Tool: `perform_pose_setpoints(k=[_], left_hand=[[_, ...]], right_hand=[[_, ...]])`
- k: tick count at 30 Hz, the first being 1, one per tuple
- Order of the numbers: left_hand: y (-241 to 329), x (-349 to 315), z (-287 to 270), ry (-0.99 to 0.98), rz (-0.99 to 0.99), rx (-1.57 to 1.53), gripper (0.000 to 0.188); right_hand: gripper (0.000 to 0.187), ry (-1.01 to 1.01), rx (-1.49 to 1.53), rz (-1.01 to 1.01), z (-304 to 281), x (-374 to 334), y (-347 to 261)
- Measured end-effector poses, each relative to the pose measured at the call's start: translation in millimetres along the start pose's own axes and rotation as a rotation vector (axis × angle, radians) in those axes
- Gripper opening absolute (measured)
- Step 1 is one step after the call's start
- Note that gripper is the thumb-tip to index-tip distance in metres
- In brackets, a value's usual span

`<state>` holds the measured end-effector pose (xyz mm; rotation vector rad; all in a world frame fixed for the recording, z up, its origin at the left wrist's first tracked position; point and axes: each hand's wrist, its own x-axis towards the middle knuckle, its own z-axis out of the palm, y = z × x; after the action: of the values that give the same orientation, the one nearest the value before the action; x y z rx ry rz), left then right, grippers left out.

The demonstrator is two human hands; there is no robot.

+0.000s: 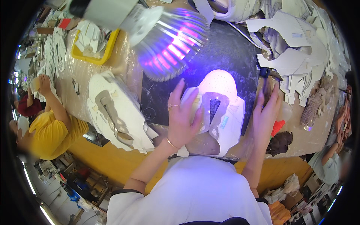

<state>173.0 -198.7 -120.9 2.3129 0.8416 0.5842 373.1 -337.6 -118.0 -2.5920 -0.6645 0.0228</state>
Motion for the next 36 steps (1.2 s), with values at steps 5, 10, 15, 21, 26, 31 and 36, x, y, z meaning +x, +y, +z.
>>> perform_pose_setpoints(k=[5, 10, 15, 21, 26, 31, 36], left_hand=[[-5, -15, -22, 0.045, -0.052, 0.102, 0.048], [0, -35, -25, -0.068, -0.031, 0.173, 0.048], [3, -36, -16, -0.056, -0.040, 0.151, 0.049], [2, -5, -2, -0.005, 0.057, 0.089, 0.046], [2, 6, 14, -0.045, 0.065, 0.110, 0.038], [-2, 1, 13, -0.021, 0.108, 0.066, 0.034], [0, 0, 14, -0.024, 0.104, 0.115, 0.039]], right_hand=[[0.051, -0.160, 0.150, 0.188, 0, 27, 20], [0.038, -0.242, 0.718, 0.423, -19, 39, 27], [0.045, -0.279, 1.012, 0.372, -49, 12, -2], [0.045, -0.310, 1.149, 0.225, -53, -18, -30], [0.050, -0.347, 1.219, 0.268, -18, -32, -39], [0.050, -0.380, 1.196, 0.277, 2, -47, -43], [0.050, -0.370, 1.129, 0.289, 2, -48, -42]])
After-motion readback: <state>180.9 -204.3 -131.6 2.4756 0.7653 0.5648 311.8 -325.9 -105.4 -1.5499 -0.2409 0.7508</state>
